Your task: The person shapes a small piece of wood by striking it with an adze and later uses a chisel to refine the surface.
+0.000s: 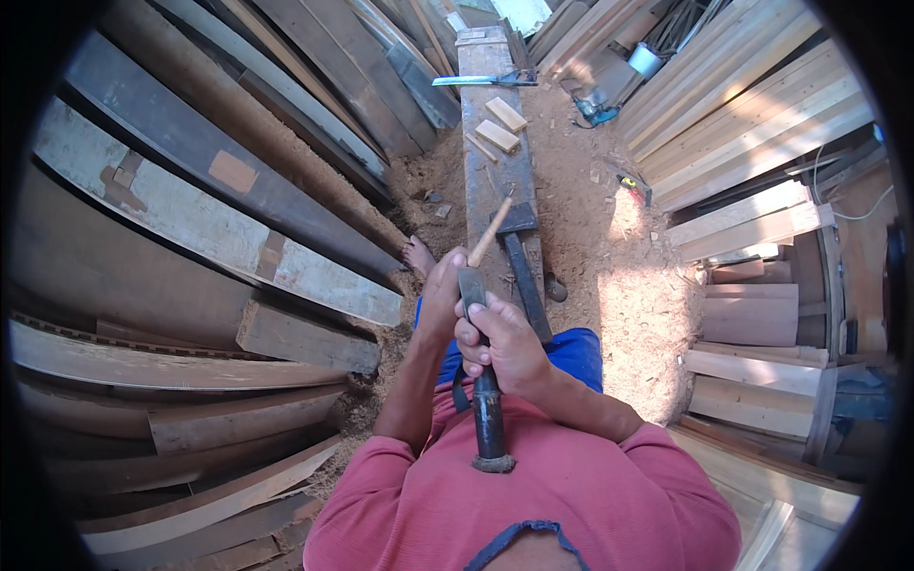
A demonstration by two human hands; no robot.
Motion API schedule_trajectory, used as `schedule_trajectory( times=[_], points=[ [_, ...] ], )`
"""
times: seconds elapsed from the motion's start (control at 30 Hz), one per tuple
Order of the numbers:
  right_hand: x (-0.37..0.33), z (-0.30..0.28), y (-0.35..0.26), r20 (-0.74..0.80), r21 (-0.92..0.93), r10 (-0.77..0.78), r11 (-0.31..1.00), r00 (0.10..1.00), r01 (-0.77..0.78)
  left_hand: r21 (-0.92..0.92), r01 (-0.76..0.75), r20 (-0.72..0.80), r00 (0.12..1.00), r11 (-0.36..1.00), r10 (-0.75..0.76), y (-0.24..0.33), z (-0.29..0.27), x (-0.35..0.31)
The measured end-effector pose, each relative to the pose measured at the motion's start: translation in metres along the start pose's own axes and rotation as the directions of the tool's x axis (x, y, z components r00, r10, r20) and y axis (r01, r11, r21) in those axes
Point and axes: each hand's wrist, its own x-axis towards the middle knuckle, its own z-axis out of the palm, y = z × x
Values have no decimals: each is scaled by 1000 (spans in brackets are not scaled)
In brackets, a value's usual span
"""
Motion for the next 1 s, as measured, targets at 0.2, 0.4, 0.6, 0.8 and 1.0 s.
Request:
schedule_trajectory(
  times=[0.2, 0.4, 0.6, 0.8, 1.0],
  points=[
    [-30, 6, -17, 46, -134, -166, 976, 985, 171, 472, -331, 111, 942, 817, 318, -7, -5, -64],
    [-16, 4, 1, -36, -185, -105, 978, 994, 97, -10, -43, -38, 998, 999, 43, -23, -13, -47],
    [-20, 2, -3, 14, -122, -105, 987, 994, 106, 126, -163, 86, 985, 979, 152, -27, -18, -47],
    [-43, -1, -20, -50, -60, -317, 948, 947, 314, 651, -336, 188, 940, 680, 284, -16, -22, -99],
    [-33, -12, -35, -120, -187, -297, 944, 947, 272, -357, 140, -22, 987, 924, -159, -34, -33, -100]
  ],
)
